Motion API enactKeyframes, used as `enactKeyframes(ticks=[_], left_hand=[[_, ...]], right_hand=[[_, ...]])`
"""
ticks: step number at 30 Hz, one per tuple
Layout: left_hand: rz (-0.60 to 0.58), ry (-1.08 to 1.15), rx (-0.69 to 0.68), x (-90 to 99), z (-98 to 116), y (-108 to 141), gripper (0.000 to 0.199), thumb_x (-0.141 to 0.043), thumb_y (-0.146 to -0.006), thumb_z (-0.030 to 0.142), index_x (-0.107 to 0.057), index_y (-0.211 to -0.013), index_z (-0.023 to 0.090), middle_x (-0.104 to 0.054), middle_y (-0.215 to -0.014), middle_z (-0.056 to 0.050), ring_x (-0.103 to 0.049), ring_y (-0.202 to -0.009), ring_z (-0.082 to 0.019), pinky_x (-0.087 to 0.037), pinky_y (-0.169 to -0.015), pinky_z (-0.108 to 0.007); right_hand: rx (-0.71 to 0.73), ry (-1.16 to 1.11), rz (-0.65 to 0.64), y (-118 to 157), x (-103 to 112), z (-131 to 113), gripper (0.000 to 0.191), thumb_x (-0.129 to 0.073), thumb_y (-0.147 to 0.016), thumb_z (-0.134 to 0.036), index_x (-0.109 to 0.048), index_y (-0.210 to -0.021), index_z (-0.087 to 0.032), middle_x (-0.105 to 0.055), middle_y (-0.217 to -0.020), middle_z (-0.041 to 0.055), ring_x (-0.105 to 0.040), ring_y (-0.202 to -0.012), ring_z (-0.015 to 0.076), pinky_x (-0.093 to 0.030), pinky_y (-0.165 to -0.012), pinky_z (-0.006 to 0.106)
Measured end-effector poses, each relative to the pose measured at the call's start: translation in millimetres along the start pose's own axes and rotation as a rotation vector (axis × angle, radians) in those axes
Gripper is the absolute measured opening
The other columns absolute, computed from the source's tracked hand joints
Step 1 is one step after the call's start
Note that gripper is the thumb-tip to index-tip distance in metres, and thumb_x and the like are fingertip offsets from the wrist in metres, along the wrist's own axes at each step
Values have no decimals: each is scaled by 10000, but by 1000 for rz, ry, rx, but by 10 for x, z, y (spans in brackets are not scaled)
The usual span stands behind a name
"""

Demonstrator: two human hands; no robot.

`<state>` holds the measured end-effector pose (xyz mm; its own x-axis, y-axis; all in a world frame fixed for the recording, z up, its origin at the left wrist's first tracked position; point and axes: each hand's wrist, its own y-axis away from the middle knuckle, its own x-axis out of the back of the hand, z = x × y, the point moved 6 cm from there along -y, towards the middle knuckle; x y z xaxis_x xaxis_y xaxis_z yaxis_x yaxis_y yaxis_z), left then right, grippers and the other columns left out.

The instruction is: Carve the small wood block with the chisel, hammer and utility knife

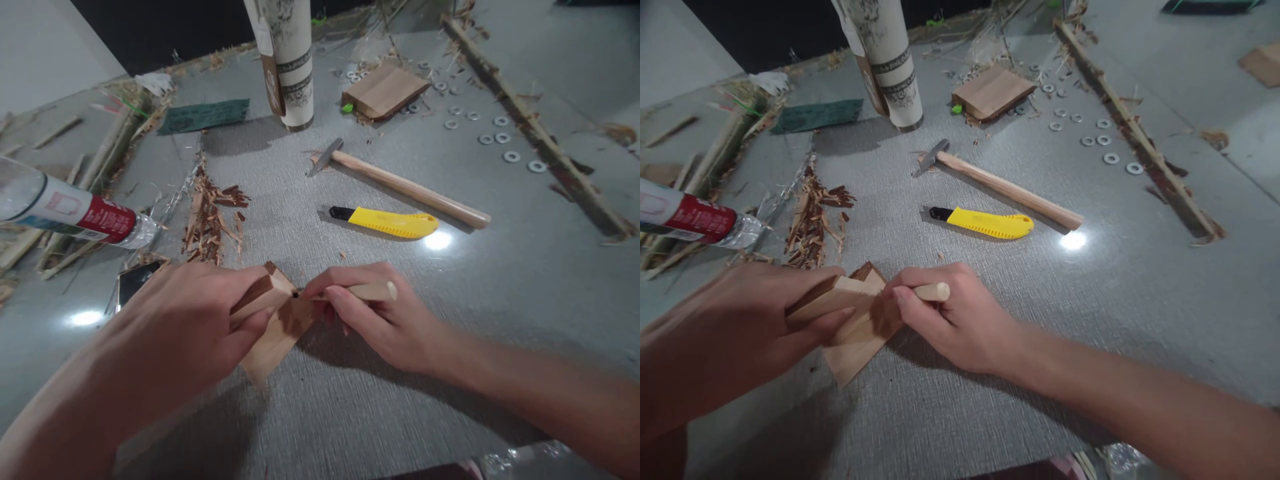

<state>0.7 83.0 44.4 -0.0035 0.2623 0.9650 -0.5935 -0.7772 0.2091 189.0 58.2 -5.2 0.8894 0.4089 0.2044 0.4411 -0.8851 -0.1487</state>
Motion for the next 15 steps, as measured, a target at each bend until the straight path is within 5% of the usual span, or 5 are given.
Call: enactKeyframes(ticks=[6,15], left_hand=[[-154,110,93,-22,-41,-58,342,-530,-1000,429,-568,-710,253,-617,-605,23,-474,-547,-165,-273,-587,-340],[-137,51,43,40,75,-53,313,-505,-1004,390,-518,-730,237,-572,-627,21,-463,-576,-159,-229,-614,-346]], right_hand=[[7,25,-20,-20,-20,23,434,-434,-1135,-303,-627,-762,-197,-666,-696,-5,-540,-577,104,-411,-556,270],[-42,33,-89,-95,-42,60,389,-456,-1126,-325,-742,-913,-169,-677,-737,-2,-546,-629,124,-406,-583,276]])
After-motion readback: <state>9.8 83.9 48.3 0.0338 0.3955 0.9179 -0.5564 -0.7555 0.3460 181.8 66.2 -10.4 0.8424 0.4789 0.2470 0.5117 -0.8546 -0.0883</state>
